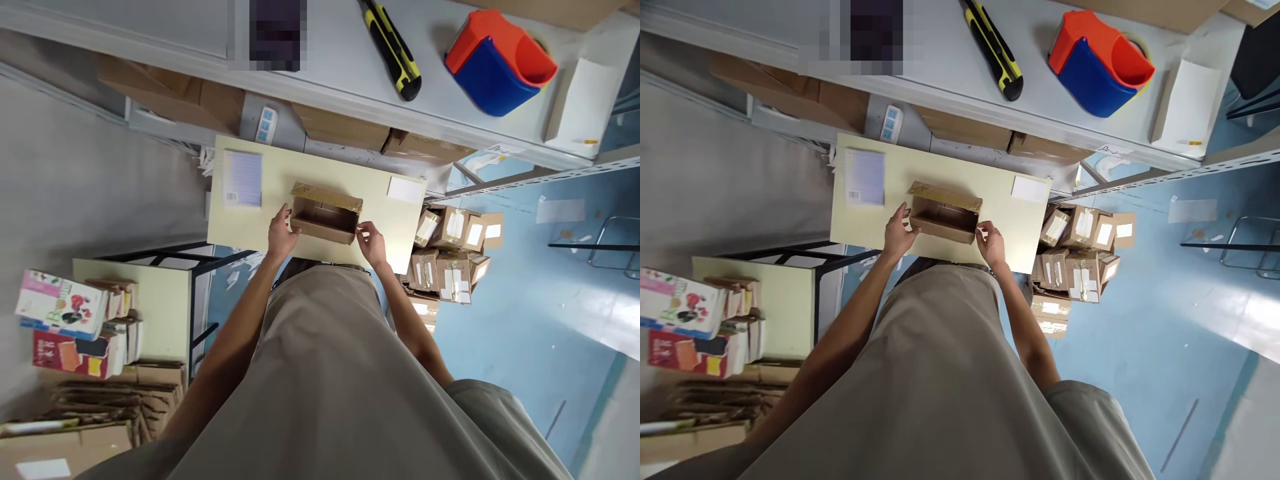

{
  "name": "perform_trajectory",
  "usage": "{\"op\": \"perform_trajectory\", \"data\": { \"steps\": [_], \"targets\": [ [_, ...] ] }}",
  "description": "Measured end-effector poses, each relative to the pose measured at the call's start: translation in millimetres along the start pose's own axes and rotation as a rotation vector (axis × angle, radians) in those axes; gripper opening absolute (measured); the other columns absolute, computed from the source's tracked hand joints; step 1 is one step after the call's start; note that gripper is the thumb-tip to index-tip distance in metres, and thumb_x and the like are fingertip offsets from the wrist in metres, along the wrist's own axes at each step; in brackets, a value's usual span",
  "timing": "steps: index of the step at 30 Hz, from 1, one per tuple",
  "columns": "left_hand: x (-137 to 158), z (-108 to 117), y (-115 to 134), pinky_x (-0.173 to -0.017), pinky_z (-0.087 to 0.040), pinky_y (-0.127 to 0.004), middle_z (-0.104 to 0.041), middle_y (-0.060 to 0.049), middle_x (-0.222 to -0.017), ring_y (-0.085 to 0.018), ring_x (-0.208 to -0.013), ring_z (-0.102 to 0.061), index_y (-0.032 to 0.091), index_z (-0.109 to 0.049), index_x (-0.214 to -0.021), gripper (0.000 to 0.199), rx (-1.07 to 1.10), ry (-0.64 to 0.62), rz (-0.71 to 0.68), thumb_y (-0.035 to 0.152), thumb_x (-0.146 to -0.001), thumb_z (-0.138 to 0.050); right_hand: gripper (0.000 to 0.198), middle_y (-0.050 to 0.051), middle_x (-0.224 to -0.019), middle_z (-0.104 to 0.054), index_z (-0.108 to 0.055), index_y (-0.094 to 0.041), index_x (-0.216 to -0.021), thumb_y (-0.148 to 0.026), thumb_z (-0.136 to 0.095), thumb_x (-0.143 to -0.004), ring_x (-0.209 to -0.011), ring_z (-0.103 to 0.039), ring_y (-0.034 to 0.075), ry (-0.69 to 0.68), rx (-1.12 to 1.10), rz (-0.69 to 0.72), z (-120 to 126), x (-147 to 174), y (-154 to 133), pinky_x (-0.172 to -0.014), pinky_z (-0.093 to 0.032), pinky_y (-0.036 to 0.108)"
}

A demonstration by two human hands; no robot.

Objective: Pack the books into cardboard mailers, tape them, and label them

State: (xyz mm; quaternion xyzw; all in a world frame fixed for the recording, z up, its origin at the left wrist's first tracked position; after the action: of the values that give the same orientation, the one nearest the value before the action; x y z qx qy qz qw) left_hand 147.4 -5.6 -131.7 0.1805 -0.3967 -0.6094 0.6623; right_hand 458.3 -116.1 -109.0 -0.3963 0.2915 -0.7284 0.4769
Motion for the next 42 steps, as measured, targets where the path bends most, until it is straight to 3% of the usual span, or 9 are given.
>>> {"op": "perform_trajectory", "data": {
  "steps": [4, 9, 14, 19, 27, 31, 35, 39, 42],
  "targets": [
    [10, 0, 18, -0.132, -0.052, -0.056, -0.073, -0.017, -0.155, -0.038, -0.150, -0.063, 0.019, -0.047, -0.179, 0.100, -0.038, 0.047, -0.061, 0.008, -0.083, -0.073, 0.053, 0.018, -0.168, -0.061, -0.063, -0.029, -0.163, -0.042, -0.045, -0.116, -0.135, -0.073, 0.036, -0.033, 0.184, 0.120, 9, -1, -21, -0.108, -0.069, 0.053],
    [24, -1, 37, -0.141, -0.039, -0.060, -0.067, -0.014, -0.163, -0.039, -0.157, -0.056, 0.024, -0.068, -0.161, 0.076, -0.050, -0.007, -0.159, 0.008, -0.088, -0.066, 0.076, 0.018, -0.156, -0.064, -0.029, -0.035, -0.188, -0.040, -0.048, -0.115, -0.115, -0.077, 0.034, -0.120, 0.213, 0.104, 17, -21, -29, -0.104, -0.070, 0.051],
    [30, 2, 37, -0.140, -0.041, -0.061, -0.066, -0.017, -0.161, -0.041, -0.156, -0.057, 0.023, -0.068, -0.160, 0.071, -0.059, -0.046, -0.178, 0.008, -0.090, -0.065, 0.078, 0.017, -0.137, -0.072, -0.030, -0.031, -0.189, -0.044, -0.052, -0.115, -0.096, -0.076, 0.031, -0.071, 0.245, 0.076, 17, -53, -27, -0.101, -0.068, 0.051],
    [26, 6, 32, -0.139, -0.044, -0.056, -0.067, -0.019, -0.160, -0.038, -0.155, -0.061, 0.022, -0.056, -0.172, 0.083, -0.016, -0.098, -0.215, 0.007, -0.091, -0.067, 0.076, 0.020, -0.133, -0.075, -0.041, -0.025, -0.184, -0.039, -0.056, -0.111, -0.101, -0.076, 0.037, -0.021, 0.336, -0.008, 14, -71, -33, -0.105, -0.065, 0.059],
    [2, 49, -4, -0.122, -0.060, -0.051, -0.070, -0.018, -0.164, -0.036, -0.146, -0.072, 0.022, -0.056, -0.169, 0.079, 0.165, -0.305, -0.212, 0.030, -0.095, -0.078, 0.067, 0.020, -0.119, -0.078, -0.061, -0.020, -0.171, -0.053, -0.056, -0.112, -0.105, -0.077, 0.039, 0.213, 0.373, -0.114, 19, -46, -85, -0.105, -0.063, 0.057],
    [-28, 96, -50, -0.117, -0.063, -0.044, -0.085, -0.014, -0.139, -0.028, -0.127, -0.082, 0.020, -0.068, -0.155, 0.061, 0.223, -0.242, -0.072, 0.021, -0.094, -0.068, 0.058, 0.018, -0.115, -0.083, -0.068, -0.020, -0.161, -0.050, -0.051, -0.115, -0.110, -0.079, 0.040, 0.169, 0.328, -0.070, -35, -30, -147, -0.106, -0.063, 0.055],
    [-65, 138, -95, -0.112, -0.065, -0.040, -0.090, -0.007, -0.112, -0.025, -0.110, -0.085, 0.020, -0.074, -0.143, 0.057, 0.234, -0.121, 0.073, 0.016, -0.087, -0.066, 0.045, 0.013, -0.115, -0.087, -0.076, -0.024, -0.149, -0.045, -0.058, -0.114, -0.102, -0.083, 0.034, -0.064, 0.260, -0.027, -135, -40, -193, -0.102, -0.065, 0.047],
    [-105, 162, -130, -0.107, -0.065, -0.040, -0.087, -0.007, -0.102, -0.028, -0.105, -0.084, 0.018, -0.077, -0.138, 0.053, 0.173, -0.069, 0.149, 0.024, -0.085, -0.076, 0.031, 0.010, -0.122, -0.087, -0.080, -0.025, -0.138, -0.035, -0.064, -0.113, -0.106, -0.085, 0.030, -0.223, 0.216, -0.077, -226, -75, -205, -0.105, -0.065, 0.043],
    [-130, 169, -150, -0.112, -0.062, -0.041, -0.086, -0.011, -0.109, -0.030, -0.108, -0.082, 0.016, -0.075, -0.141, 0.054, 0.086, -0.029, 0.143, 0.030, -0.088, -0.077, 0.029, 0.013, -0.129, -0.087, -0.079, -0.021, -0.136, -0.028, -0.068, -0.110, -0.113, -0.085, 0.030, -0.286, 0.173, -0.172, -269, -104, -195, -0.110, -0.064, 0.044]
  ]
}}
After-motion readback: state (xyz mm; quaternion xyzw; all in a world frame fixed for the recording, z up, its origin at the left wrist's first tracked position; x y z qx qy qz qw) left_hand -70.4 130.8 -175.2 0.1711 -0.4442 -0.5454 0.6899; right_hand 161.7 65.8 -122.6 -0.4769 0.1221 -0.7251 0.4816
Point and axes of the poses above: each hand's wrist, its own x-axis away from the middle knuckle, its own z-axis out of the back of the hand, y = z × x, the point moved 3 cm from there along -x, towards the middle knuckle
